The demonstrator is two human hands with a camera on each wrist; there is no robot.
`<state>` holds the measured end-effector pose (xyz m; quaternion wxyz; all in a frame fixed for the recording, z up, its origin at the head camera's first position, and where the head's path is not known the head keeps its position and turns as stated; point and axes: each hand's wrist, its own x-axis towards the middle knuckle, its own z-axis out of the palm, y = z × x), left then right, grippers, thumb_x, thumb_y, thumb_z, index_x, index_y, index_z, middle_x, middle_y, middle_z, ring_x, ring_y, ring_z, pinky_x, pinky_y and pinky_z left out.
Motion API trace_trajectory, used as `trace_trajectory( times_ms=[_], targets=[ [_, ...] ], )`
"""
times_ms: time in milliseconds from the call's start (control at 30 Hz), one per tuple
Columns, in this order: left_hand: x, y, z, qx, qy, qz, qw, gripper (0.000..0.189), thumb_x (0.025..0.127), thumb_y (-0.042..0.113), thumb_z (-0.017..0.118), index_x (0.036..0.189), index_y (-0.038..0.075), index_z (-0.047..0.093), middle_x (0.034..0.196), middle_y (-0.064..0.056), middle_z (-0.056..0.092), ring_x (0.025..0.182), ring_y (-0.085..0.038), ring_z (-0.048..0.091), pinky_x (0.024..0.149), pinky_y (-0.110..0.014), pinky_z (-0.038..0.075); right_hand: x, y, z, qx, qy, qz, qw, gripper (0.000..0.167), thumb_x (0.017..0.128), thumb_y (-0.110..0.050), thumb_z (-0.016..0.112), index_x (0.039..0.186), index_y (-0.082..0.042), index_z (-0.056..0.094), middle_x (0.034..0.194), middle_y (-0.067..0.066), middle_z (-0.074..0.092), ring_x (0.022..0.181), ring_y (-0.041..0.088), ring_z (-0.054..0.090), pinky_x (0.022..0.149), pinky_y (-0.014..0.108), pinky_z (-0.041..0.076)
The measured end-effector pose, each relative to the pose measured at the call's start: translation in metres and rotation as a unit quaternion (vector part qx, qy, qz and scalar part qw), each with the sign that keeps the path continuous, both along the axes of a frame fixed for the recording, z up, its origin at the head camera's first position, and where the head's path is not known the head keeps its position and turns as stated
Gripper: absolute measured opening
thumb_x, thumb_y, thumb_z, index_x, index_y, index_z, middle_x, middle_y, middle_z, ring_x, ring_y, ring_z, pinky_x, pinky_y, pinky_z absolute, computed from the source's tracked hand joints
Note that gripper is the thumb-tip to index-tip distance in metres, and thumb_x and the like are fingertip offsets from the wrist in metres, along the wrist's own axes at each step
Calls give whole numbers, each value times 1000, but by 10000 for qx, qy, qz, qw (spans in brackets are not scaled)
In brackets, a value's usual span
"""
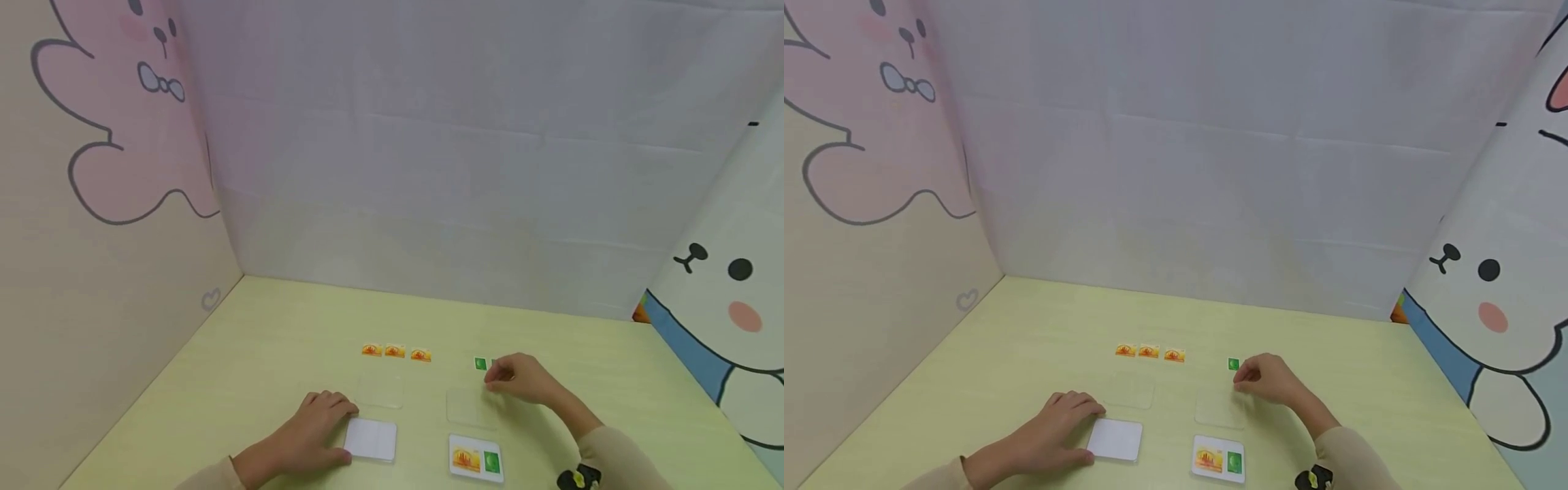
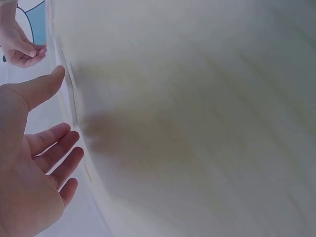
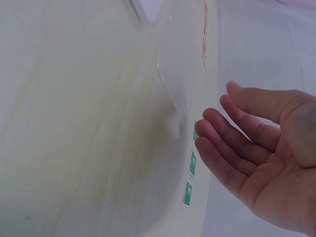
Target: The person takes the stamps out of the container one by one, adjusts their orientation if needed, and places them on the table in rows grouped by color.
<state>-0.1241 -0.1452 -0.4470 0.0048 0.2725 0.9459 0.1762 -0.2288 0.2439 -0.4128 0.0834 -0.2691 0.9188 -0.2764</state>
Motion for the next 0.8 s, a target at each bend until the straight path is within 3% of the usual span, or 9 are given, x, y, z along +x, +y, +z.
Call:
trace_trajectory(
  times_ms=[300, 800],
  targets=[
    [-3, 3, 7, -42, -84, 18, 10000, 54, 77, 43, 76, 120, 15, 59, 119, 2, 60, 110, -16, 51, 94, -44, 36, 16, 3, -1, -138, 3, 37, 9999, 13, 85, -22, 71, 88, -10, 71, 83, -2, 70, 72, -3, 56, 64, 18, 48],
    [-3, 7, 9, -52, 26, 62, 10000, 58, 76, 41, 77, 123, 13, 59, 120, 1, 62, 112, -17, 52, 95, -43, 35, 52, -1, -3, -385, 151, 35, 9991, 8, 86, -19, 70, 88, -11, 69, 83, -7, 67, 71, -6, 52, 63, 18, 48]
  ],
)
